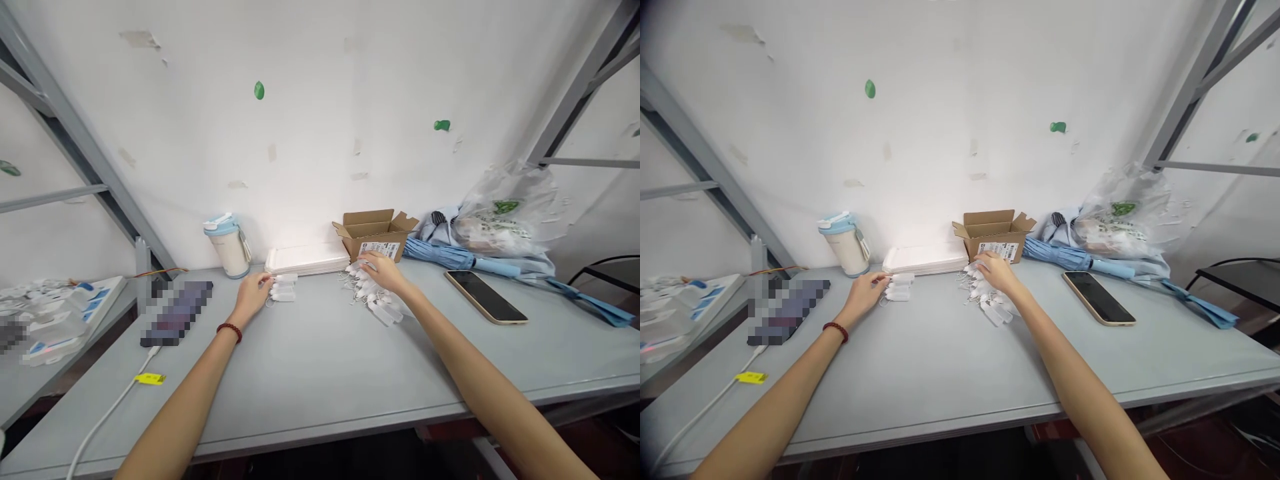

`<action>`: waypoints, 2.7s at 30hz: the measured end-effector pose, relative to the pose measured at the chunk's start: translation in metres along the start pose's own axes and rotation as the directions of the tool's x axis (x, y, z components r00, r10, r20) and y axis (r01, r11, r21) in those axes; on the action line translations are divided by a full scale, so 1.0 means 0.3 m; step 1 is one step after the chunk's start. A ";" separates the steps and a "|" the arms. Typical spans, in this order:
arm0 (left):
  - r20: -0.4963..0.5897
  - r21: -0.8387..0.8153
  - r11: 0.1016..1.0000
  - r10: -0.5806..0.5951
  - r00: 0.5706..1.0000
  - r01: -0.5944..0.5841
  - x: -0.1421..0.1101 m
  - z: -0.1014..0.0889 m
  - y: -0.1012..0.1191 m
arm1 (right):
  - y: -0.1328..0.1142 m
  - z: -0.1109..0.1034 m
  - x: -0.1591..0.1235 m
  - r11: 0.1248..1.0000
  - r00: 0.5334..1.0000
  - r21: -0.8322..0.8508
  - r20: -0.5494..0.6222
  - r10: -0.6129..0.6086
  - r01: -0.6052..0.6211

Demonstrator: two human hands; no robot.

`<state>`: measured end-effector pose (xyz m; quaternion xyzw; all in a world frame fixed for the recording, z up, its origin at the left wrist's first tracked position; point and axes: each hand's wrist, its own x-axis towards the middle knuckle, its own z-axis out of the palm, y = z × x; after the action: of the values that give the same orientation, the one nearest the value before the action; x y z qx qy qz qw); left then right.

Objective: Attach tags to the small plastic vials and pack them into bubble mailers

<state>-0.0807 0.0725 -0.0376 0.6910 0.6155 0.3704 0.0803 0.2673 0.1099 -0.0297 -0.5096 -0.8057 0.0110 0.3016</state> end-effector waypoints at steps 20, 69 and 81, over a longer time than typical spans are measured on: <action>-0.139 0.047 0.988 0.155 0.978 -0.150 -0.056 0.034 0.097 | -0.088 -0.034 0.057 0.985 0.993 0.151 0.096 0.064 -0.078; 0.439 -0.413 0.902 0.075 0.896 0.127 -0.117 0.029 0.248 | -0.351 0.081 -0.102 0.657 0.970 0.714 0.148 0.194 -0.241; 0.460 -0.443 0.885 0.086 0.884 0.144 -0.122 0.040 0.239 | -0.376 0.071 -0.112 0.717 0.977 0.664 0.118 0.179 -0.212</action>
<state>-0.0155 0.0268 -0.0208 0.7102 0.4817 0.3284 0.3946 0.1749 0.0341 -0.0263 -0.4478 -0.6955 0.3443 0.4441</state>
